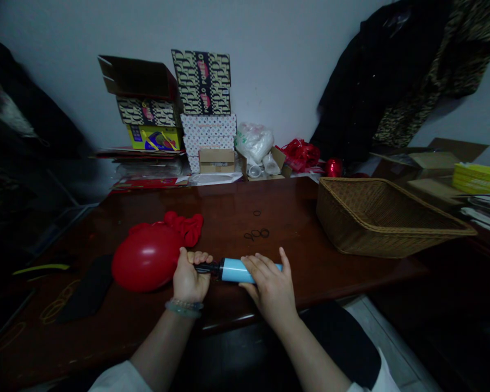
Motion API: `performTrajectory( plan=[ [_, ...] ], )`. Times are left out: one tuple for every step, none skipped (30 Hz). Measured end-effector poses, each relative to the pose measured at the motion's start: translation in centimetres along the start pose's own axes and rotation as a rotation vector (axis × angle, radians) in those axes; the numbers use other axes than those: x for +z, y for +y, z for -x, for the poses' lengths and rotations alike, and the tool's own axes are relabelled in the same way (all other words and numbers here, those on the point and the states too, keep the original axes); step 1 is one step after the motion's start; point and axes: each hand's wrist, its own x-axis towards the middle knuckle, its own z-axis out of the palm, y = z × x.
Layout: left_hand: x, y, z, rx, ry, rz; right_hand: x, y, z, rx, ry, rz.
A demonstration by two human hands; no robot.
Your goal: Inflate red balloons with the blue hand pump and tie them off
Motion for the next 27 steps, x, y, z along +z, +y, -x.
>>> performTrajectory(
  plan=[
    [0.0,0.2,-0.1,0.003,-0.006,0.001,0.0,0.1,-0.1,-0.004,-0.001,-0.005],
    [0.1,0.5,-0.3,0.008,-0.012,0.001,-0.1,0.2,-0.2,-0.007,-0.001,-0.007],
    [0.1,0.9,-0.5,0.015,-0.017,0.001,-0.1,0.4,-0.2,-0.01,0.0,-0.003],
    [0.1,1.3,-0.7,0.026,-0.017,0.001,-0.2,0.6,-0.2,-0.014,0.0,0.006],
    [0.1,1.7,-1.0,0.039,-0.012,0.002,-0.3,0.8,-0.2,-0.016,0.001,0.021],
    [0.1,2.2,-1.3,0.051,-0.003,0.003,-0.4,1.2,-0.2,-0.019,0.002,0.038],
    [0.1,2.7,-1.6,0.061,0.01,0.004,-0.6,1.6,-0.2,-0.024,0.003,0.055],
    [0.0,3.2,-1.9,0.067,0.023,0.006,-0.7,2.0,-0.1,-0.028,0.004,0.07],
    [0.0,3.7,-2.2,0.073,0.035,0.009,-0.9,2.4,0.0,-0.032,0.006,0.082],
    [0.0,4.2,-2.5,0.076,0.044,0.011,-1.1,2.8,0.0,-0.035,0.008,0.093],
    [-0.1,4.6,-2.7,0.081,0.053,0.014,-1.2,3.1,0.1,-0.038,0.01,0.102],
    [-0.1,4.9,-2.8,0.085,0.059,0.017,-1.4,3.4,0.1,-0.039,0.012,0.11],
    [-0.1,5.2,-2.9,0.087,0.063,0.02,-1.5,3.5,0.2,-0.038,0.013,0.115],
    [-0.1,5.4,-3.0,0.088,0.066,0.024,-1.6,3.6,0.2,-0.035,0.015,0.117],
    [-0.2,5.6,-3.0,0.086,0.068,0.029,-1.6,3.7,0.2,-0.031,0.018,0.115],
    [-0.2,5.6,-3.1,0.082,0.07,0.035,-1.6,3.7,0.2,-0.026,0.023,0.109],
    [-0.3,5.5,-3.0,0.077,0.07,0.043,-1.6,3.6,0.2,-0.019,0.029,0.103],
    [-0.3,5.4,-3.0,0.072,0.07,0.05,-1.6,3.5,0.3,-0.012,0.035,0.098],
    [-0.4,5.1,-3.0,0.068,0.07,0.057,-1.6,3.4,0.3,-0.006,0.042,0.095],
    [-0.4,4.9,-2.9,0.063,0.067,0.062,-1.6,3.3,0.3,-0.002,0.048,0.093],
    [-0.5,4.5,-2.8,0.058,0.063,0.066,-1.6,3.2,0.2,-0.001,0.052,0.091],
    [-0.5,4.1,-2.6,0.052,0.056,0.068,-1.5,3.0,0.2,-0.001,0.054,0.089],
    [-0.5,3.7,-2.5,0.044,0.048,0.068,-1.5,2.8,0.2,-0.002,0.053,0.086],
    [-0.5,3.3,-2.3,0.036,0.039,0.067,-1.5,2.5,0.1,-0.003,0.051,0.084],
    [-0.5,2.9,-2.1,0.029,0.029,0.064,-1.4,2.3,0.1,-0.003,0.049,0.083],
    [-0.6,2.4,-1.9,0.021,0.018,0.061,-1.3,1.9,0.0,-0.001,0.045,0.084],
    [-0.6,1.9,-1.6,0.013,0.008,0.058,-1.1,1.6,0.0,0.001,0.042,0.083]
  ],
)
